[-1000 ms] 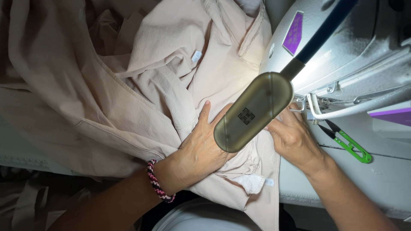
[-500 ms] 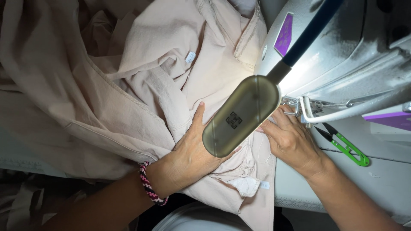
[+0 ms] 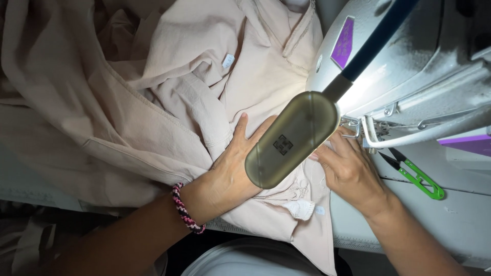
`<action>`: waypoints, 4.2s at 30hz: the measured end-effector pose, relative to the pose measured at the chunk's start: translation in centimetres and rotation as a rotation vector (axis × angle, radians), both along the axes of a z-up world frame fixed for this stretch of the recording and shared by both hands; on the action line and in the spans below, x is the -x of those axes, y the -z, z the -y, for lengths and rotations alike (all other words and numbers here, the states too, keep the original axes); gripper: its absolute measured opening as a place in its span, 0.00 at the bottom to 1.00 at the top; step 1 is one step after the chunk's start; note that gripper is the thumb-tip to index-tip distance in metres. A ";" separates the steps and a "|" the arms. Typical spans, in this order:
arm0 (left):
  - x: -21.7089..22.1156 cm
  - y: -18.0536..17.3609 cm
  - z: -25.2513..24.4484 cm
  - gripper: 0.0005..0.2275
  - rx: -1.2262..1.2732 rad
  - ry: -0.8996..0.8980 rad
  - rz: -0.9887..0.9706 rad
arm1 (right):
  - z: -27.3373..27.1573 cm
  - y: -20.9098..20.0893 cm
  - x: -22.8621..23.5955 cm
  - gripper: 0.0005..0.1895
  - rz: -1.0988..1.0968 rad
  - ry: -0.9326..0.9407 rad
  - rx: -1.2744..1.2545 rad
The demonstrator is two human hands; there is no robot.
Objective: Repairing a garment by picking at threads with snips and aligning the fabric on a sewing machine table
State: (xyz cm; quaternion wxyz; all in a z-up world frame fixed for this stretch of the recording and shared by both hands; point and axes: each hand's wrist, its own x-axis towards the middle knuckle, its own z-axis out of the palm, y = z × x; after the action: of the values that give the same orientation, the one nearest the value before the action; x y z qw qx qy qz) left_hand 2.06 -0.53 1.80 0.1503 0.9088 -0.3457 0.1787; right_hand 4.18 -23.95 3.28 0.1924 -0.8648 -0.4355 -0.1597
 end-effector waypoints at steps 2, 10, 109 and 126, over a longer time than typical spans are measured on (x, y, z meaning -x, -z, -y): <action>0.1 -0.1 0.2 0.10 0.000 0.005 0.039 | 0.3 0.3 0.2 0.13 -0.017 0.018 -0.003; -0.2 0.0 0.2 0.08 0.003 0.018 -0.009 | 0.5 0.4 -0.3 0.13 -0.034 0.027 -0.006; 9.8 -4.7 0.2 0.15 -0.051 0.065 0.069 | -1.0 -5.6 18.7 0.14 -0.098 0.071 -0.010; 10.8 -4.1 -0.8 0.14 0.066 0.203 -0.015 | -1.7 -5.0 18.1 0.13 -0.111 0.155 -0.102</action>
State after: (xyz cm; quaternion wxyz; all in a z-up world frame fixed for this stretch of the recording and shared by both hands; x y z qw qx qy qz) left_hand -8.74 0.30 5.93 0.2001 0.8649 -0.4289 0.1670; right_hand -13.90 -22.30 8.26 0.2472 -0.8924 -0.3474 -0.1478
